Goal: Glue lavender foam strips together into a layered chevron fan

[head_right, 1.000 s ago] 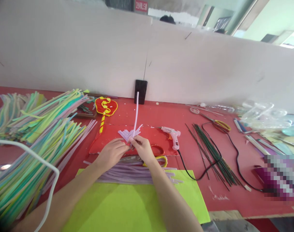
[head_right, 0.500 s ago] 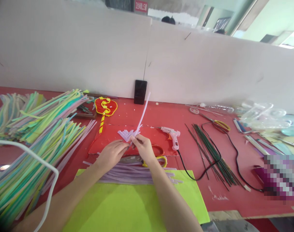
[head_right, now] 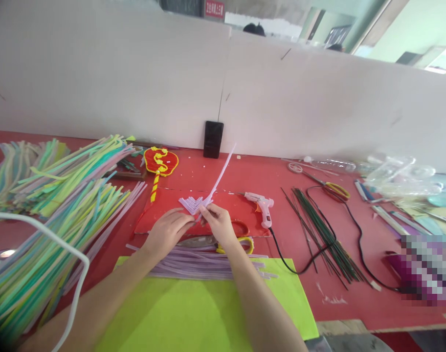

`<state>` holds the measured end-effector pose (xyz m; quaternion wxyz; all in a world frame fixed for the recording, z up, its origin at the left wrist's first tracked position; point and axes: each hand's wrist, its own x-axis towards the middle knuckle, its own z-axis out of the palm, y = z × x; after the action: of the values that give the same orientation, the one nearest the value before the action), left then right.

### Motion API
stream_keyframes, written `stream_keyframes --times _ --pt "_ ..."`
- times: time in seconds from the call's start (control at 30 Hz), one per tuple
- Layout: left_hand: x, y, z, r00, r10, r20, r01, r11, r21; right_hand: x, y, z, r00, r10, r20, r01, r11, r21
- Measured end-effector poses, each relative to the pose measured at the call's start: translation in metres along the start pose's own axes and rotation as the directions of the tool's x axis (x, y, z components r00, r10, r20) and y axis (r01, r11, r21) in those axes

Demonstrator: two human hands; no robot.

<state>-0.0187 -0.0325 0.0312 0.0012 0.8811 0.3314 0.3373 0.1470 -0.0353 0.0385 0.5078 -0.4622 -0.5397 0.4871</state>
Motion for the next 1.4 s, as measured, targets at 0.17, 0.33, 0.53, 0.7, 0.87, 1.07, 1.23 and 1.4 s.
stream_keyframes --times 0.17,0.33,0.53,0.7,0.87,1.07,1.23,1.4 --pt "0.0009 0.0018 -0.0009 0.999 0.033 0.012 -0.033 0.999 -0.004 -0.0002 -0.0004 0.0004 1.0 0.012 0.02 -0.012 1.0 0.019" --pt "0.0015 0.0031 -0.0061 0.983 0.159 0.088 -0.157 0.987 -0.032 -0.0003 0.0011 0.0018 0.994 0.046 0.097 -0.046 0.999 -0.002" --pt "0.0022 0.0038 -0.0065 0.986 0.144 0.079 -0.145 0.989 0.002 0.0005 0.0005 0.0011 0.996 0.054 0.076 -0.052 0.998 -0.02" --pt "0.0019 0.0031 -0.0017 0.996 0.086 0.031 -0.087 0.996 0.033 0.0004 -0.0009 0.0007 0.998 0.047 0.052 -0.046 0.999 -0.019" --pt "0.0018 0.0 -0.0039 0.991 0.11 0.08 -0.112 0.994 0.019 0.0008 -0.001 0.0016 0.996 0.069 0.06 -0.068 0.997 -0.023" --pt "0.003 -0.0004 -0.0074 0.969 0.168 0.182 -0.163 0.986 -0.041 0.0013 -0.0002 0.0002 0.995 0.076 -0.068 -0.074 0.997 0.036" --pt "0.0034 0.0004 -0.0057 0.964 0.187 0.189 -0.182 0.982 -0.047 0.0013 0.0019 -0.0005 0.995 0.082 -0.063 -0.081 0.997 0.016" --pt "0.0039 0.0046 -0.0072 0.953 0.213 0.215 -0.203 0.977 -0.066 0.0019 0.0045 0.0008 0.998 0.04 -0.045 -0.041 0.999 -0.022"
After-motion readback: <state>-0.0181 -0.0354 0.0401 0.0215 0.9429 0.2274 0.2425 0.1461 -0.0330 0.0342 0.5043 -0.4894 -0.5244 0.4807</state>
